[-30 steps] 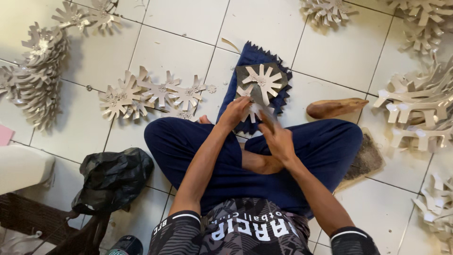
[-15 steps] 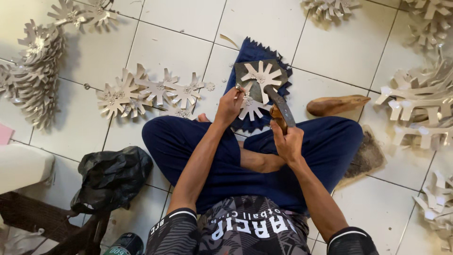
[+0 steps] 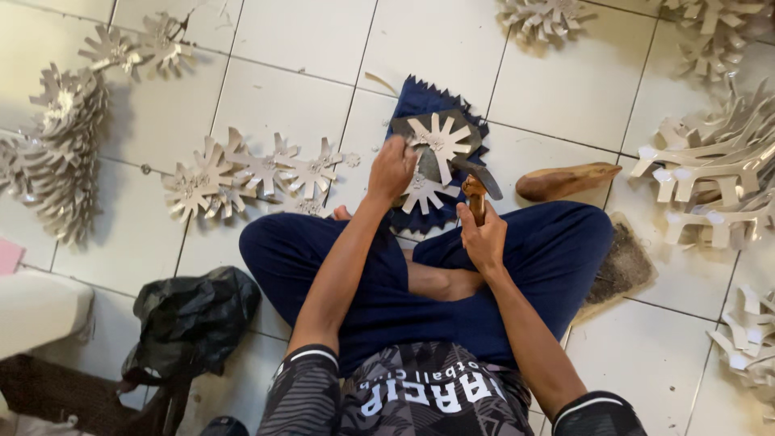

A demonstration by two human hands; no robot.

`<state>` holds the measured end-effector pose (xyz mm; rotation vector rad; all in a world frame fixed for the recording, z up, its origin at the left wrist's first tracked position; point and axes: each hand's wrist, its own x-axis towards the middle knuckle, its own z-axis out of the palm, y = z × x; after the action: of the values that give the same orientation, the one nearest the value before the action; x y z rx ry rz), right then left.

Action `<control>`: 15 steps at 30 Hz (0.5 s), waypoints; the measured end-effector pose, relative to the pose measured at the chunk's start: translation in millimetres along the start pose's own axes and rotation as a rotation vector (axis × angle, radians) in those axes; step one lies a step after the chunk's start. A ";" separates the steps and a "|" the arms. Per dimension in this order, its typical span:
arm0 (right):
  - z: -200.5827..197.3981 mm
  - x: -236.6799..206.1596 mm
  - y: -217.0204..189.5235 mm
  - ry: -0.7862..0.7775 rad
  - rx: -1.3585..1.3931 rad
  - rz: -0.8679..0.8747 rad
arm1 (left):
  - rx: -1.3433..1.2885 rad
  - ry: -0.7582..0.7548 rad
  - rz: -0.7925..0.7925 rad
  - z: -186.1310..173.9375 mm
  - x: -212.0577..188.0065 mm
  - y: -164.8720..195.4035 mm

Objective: The person sits cross-legged on the floor with a metal plate on their lap and hammers decorative cut-metal star ornaments, using a punch and hammer to shape and detail each piece, then sets finished pieces aside and picks up the next ornament to work on.

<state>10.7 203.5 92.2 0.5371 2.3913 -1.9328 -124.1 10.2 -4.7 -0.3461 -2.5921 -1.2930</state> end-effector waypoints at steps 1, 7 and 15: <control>1.1 3.8 0.5 0.007 0.014 0.011 | 0.000 0.031 0.045 5.3 11.0 -5.4; 1.9 13.5 3.1 0.037 0.102 0.037 | 0.102 -0.049 0.018 23.9 20.2 -23.5; 3.3 10.7 2.0 0.029 0.046 0.050 | 0.031 0.083 -0.125 -12.1 -29.8 13.4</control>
<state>0.5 203.3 87.1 0.6259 2.3314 -1.9777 -90.6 5.0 3.5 -0.1237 -2.5962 -1.2762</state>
